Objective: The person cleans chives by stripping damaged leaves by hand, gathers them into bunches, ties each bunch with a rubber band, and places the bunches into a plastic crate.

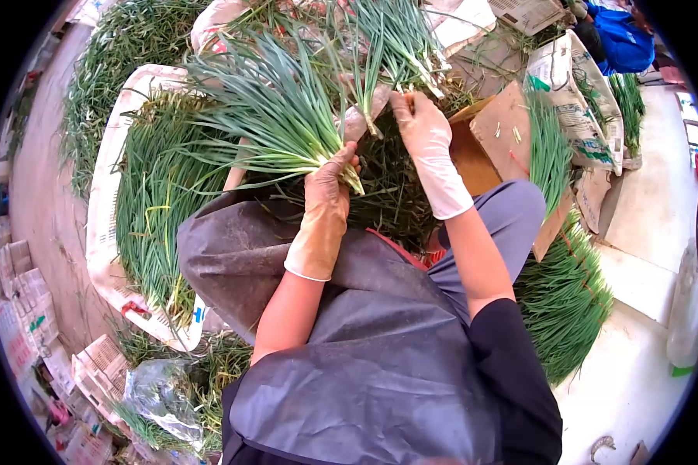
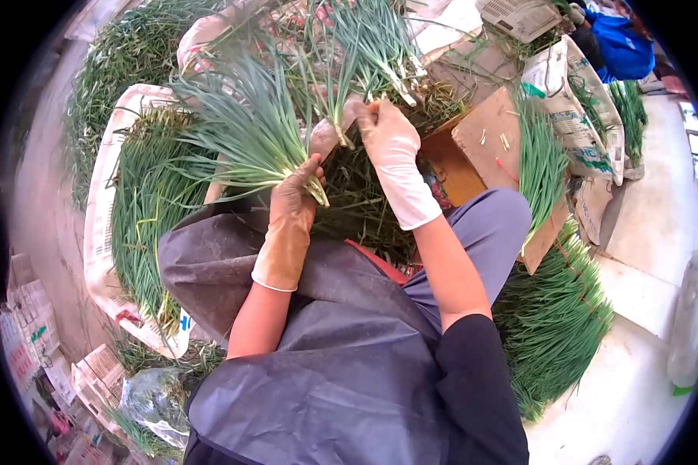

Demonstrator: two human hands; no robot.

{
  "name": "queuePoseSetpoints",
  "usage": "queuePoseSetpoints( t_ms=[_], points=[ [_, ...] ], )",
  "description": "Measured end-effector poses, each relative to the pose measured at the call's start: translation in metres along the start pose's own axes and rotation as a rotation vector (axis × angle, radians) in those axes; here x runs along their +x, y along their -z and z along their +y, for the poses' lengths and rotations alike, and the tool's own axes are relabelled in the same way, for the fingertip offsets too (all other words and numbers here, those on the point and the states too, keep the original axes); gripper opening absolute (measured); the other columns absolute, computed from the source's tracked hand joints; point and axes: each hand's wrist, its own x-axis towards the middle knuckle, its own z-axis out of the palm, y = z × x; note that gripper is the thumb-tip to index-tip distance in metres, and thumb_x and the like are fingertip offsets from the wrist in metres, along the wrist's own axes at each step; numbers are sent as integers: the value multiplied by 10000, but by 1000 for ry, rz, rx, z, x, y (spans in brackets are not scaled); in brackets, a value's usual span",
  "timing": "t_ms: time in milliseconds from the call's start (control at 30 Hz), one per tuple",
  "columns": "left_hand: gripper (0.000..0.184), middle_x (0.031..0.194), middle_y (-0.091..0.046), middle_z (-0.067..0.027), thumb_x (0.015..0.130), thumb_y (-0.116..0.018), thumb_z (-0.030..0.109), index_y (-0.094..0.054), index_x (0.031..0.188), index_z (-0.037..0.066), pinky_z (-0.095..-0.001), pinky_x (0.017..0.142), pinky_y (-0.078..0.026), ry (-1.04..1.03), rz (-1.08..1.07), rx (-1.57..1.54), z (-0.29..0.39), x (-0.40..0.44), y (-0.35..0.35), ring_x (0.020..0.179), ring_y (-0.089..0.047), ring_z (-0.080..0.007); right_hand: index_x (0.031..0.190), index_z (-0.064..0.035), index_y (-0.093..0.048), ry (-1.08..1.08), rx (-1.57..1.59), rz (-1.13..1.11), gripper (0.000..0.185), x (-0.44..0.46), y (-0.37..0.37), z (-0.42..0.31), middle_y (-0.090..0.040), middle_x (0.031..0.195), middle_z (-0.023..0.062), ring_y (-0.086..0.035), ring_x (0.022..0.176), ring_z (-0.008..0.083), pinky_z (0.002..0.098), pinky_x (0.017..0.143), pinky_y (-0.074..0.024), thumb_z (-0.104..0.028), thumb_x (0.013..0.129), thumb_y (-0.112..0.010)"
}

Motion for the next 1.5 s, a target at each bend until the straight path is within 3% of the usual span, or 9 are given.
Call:
queuePoseSetpoints(
  t_ms=[200,333,733,800,867,1000,1167,1333,1500],
  points=[
    [208,815,-639,-82,742,-695,19,-611,924,-37,-247,592,-496,-29,1,-85,14,-2,-1,659,-609,-156,970,-21,-610,20,-285,-123,416,26,-54,-5,-635,826,194,-632,806,303,386,716,-476,-390,777,-615],
    [223,803,-634,-73,744,-705,41,-611,932,-33,-245,577,-484,-72,50,-44,19,0,0,657,-605,-152,842,6,-605,-1,420,-264,120,1,-34,1,-592,672,22,-540,571,86,223,510,-413,-110,816,-586],
    [326,911,-626,-93,714,-675,-35,-569,1022,-47,-297,685,-516,5,55,-71,8,9,4,757,-625,-210,837,-5,-592,-119,947,-1305,178,-102,37,22,-570,655,33,-554,565,99,215,531,-435,-177,797,-610],
    [332,927,-627,-93,718,-666,-44,-564,1033,-47,-295,717,-518,-92,-18,-74,9,22,18,789,-628,-207,855,-14,-604,-145,527,-1286,190,-98,33,45,-603,686,43,-584,612,116,238,565,-462,-200,825,-582],
    [324,946,-627,-93,724,-662,-45,-569,1035,-40,-292,743,-511,-99,3,-75,12,12,7,818,-625,-200,973,-3,-636,144,-342,-607,348,-89,5,73,-658,866,118,-636,815,237,347,739,-486,-315,838,-562],
    [307,926,-627,-90,723,-668,-34,-580,1017,-38,-286,714,-505,-62,-14,16,2,-4,-1,796,-621,-190,1017,-34,-608,-47,554,-526,454,-78,-3,10,-625,926,199,-598,918,302,355,803,-447,-426,787,-606],
    [235,854,-631,-102,741,-676,-6,-598,956,-59,-269,680,-475,-96,65,149,-2,-1,5,738,-602,-193,927,-4,-590,198,-75,-156,339,-79,-33,6,-593,648,79,-556,593,169,297,588,-447,-332,844,-592],
    [210,827,-619,-86,753,-687,39,-623,933,-48,-285,663,-456,-60,-13,38,-1,-14,-8,719,-572,-165,909,-43,-594,-127,927,-374,275,-84,-25,4,-489,593,-22,-453,520,50,197,464,-361,-301,925,-501],
    [213,758,-594,-49,705,-686,-20,-585,893,-18,-268,574,-452,38,-21,42,1,-6,1,628,-555,-153,859,-25,-574,167,347,-215,317,-84,-32,17,-563,648,21,-541,549,96,229,496,-429,-313,941,-468]
  ],
)
